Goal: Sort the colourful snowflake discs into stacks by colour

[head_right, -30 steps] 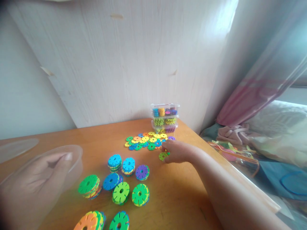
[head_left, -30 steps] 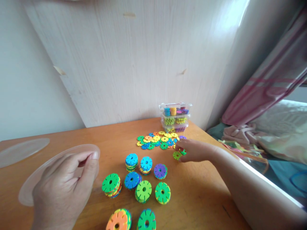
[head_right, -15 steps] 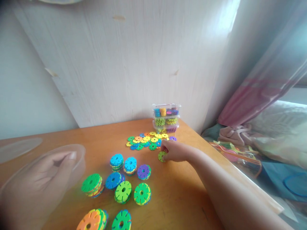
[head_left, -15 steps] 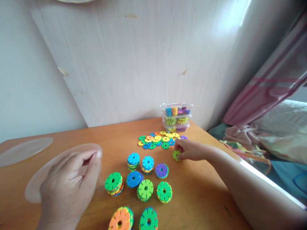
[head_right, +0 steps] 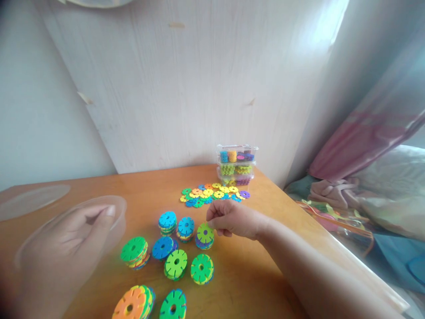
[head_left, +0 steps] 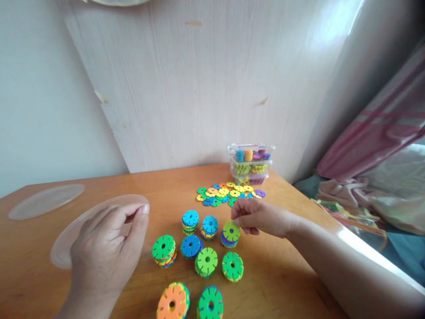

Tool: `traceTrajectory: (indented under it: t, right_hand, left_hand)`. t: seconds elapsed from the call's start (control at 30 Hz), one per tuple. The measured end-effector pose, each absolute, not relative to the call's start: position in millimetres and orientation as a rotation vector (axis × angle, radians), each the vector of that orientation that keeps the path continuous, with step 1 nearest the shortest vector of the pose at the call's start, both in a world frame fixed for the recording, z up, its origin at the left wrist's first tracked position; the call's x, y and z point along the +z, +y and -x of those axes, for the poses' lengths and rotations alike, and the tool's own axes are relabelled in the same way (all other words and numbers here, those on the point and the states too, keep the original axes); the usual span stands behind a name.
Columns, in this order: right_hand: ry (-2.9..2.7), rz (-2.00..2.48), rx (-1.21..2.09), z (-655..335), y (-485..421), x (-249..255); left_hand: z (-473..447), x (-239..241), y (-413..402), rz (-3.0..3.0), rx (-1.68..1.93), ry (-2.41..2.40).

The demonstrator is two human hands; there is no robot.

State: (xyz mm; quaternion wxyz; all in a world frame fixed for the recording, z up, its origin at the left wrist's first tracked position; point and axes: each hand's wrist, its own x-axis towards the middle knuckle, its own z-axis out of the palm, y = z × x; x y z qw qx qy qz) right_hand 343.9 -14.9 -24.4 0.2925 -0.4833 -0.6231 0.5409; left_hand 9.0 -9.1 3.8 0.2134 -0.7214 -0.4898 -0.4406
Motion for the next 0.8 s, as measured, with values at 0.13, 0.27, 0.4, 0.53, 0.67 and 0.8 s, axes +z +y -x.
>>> traceTrajectory:
  t: [0.13, 0.27, 0.4, 0.53, 0.67, 0.8]
  right_hand:
    - [-1.661, 1.422, 1.278, -348, -9, -29]
    - [-1.705, 1.625, 0.827, -380, 8, -32]
    - [-1.825, 1.878, 0.235, -417, 22, -34]
    - [-1.928, 1.946, 0.145, -424, 24, -39]
    - [-2.177, 1.793, 0.1, -406, 20, -49]
    - [-2.234, 1.86, 0.099, -393, 21, -53]
  left_hand:
    - [-10, 3, -11, 1.997, -1.233, -1.384]
    - [-14, 3, -15, 1.999, -1.257, -1.445]
    - [-15, 1, -17, 1.974, -1.3, -1.471]
    - [-11, -4, -12, 1.974, -1.328, -1.468]
    - [-6, -5, -8, 2.008, -1.293, -1.439]
    - [-5, -5, -8, 2.0, -1.308, -1.474]
